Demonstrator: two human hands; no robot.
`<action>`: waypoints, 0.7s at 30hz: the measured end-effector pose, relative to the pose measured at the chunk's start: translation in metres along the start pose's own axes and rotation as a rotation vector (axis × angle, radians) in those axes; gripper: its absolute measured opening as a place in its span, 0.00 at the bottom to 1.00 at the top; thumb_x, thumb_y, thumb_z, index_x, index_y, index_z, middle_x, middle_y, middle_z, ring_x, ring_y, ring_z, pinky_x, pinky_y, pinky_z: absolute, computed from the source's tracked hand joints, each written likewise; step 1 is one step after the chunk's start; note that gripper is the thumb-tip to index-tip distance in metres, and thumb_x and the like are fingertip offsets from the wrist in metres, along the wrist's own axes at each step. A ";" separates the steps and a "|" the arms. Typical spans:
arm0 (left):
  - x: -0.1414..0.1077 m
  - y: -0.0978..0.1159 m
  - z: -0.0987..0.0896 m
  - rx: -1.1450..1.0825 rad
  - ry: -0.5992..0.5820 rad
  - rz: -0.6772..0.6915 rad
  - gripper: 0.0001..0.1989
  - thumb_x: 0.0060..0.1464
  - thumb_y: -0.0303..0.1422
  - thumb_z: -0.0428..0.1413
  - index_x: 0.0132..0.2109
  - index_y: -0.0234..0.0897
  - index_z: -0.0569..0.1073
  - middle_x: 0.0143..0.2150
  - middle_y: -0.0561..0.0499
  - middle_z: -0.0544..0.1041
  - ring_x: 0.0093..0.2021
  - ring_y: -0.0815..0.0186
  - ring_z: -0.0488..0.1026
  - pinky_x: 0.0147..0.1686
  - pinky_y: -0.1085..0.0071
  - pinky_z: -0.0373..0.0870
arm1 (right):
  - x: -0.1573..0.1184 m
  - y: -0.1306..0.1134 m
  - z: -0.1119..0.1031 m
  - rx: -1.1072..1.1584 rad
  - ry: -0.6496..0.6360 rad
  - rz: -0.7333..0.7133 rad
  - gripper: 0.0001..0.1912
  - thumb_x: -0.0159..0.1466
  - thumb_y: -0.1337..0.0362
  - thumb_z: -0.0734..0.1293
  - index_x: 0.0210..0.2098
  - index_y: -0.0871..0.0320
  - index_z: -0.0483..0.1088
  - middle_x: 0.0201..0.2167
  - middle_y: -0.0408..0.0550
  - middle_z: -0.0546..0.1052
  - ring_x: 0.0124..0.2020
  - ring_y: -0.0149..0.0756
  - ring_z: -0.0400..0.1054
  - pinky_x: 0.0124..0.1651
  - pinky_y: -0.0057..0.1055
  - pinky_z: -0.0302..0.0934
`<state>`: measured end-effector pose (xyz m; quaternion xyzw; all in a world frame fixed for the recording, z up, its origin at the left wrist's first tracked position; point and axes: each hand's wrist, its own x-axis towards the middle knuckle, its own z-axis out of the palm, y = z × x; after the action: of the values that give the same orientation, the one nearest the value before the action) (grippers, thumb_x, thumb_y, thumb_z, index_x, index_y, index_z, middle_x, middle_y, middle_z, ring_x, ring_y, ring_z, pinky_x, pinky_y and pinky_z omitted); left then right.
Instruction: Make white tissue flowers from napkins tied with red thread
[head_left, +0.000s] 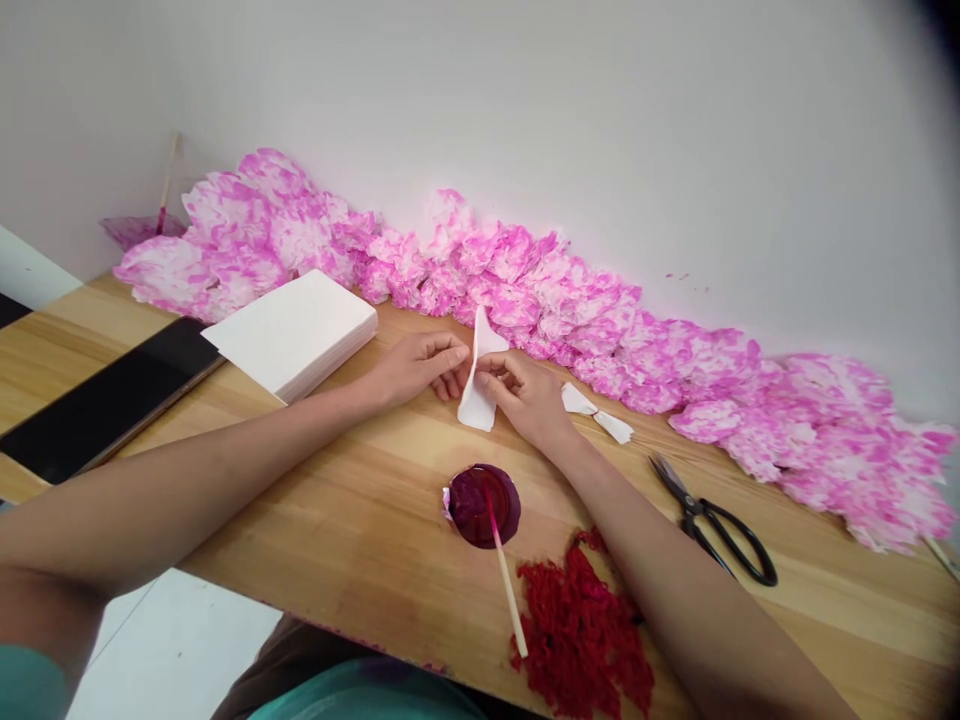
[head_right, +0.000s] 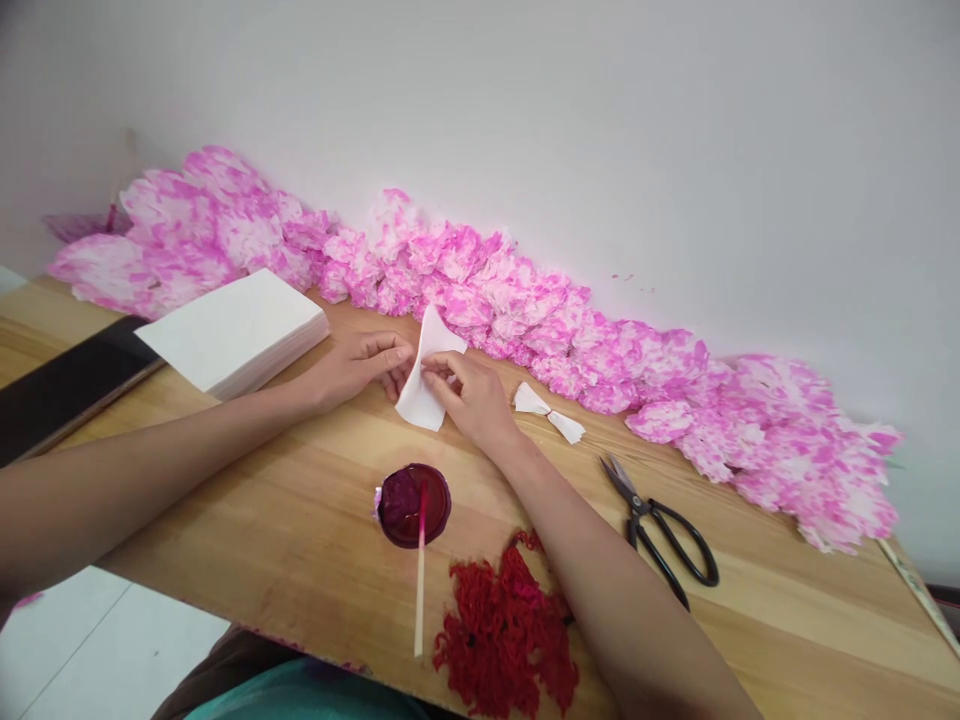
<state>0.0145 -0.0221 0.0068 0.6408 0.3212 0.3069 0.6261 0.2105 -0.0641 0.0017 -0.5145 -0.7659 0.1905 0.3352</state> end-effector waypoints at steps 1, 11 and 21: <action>0.001 -0.001 0.000 0.008 -0.015 0.008 0.18 0.57 0.46 0.55 0.34 0.33 0.70 0.29 0.50 0.76 0.26 0.70 0.73 0.29 0.71 0.72 | 0.000 -0.001 0.000 -0.003 -0.020 0.000 0.08 0.65 0.61 0.63 0.40 0.54 0.74 0.33 0.43 0.79 0.30 0.32 0.70 0.34 0.29 0.62; 0.002 -0.011 0.003 0.081 0.003 0.035 0.11 0.55 0.38 0.58 0.36 0.34 0.70 0.27 0.53 0.75 0.25 0.73 0.71 0.28 0.76 0.70 | 0.000 -0.009 -0.003 0.117 -0.053 0.050 0.12 0.65 0.58 0.62 0.33 0.57 0.75 0.24 0.42 0.76 0.23 0.30 0.66 0.27 0.27 0.58; -0.001 -0.002 0.005 0.131 0.032 0.048 0.15 0.56 0.43 0.56 0.33 0.33 0.70 0.28 0.52 0.74 0.26 0.71 0.71 0.27 0.75 0.70 | -0.001 -0.005 0.002 0.089 0.009 0.005 0.08 0.63 0.63 0.64 0.33 0.56 0.76 0.25 0.41 0.78 0.22 0.28 0.66 0.26 0.25 0.57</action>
<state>0.0178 -0.0259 0.0049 0.6828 0.3350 0.3101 0.5703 0.2061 -0.0666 0.0030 -0.5017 -0.7539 0.2229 0.3608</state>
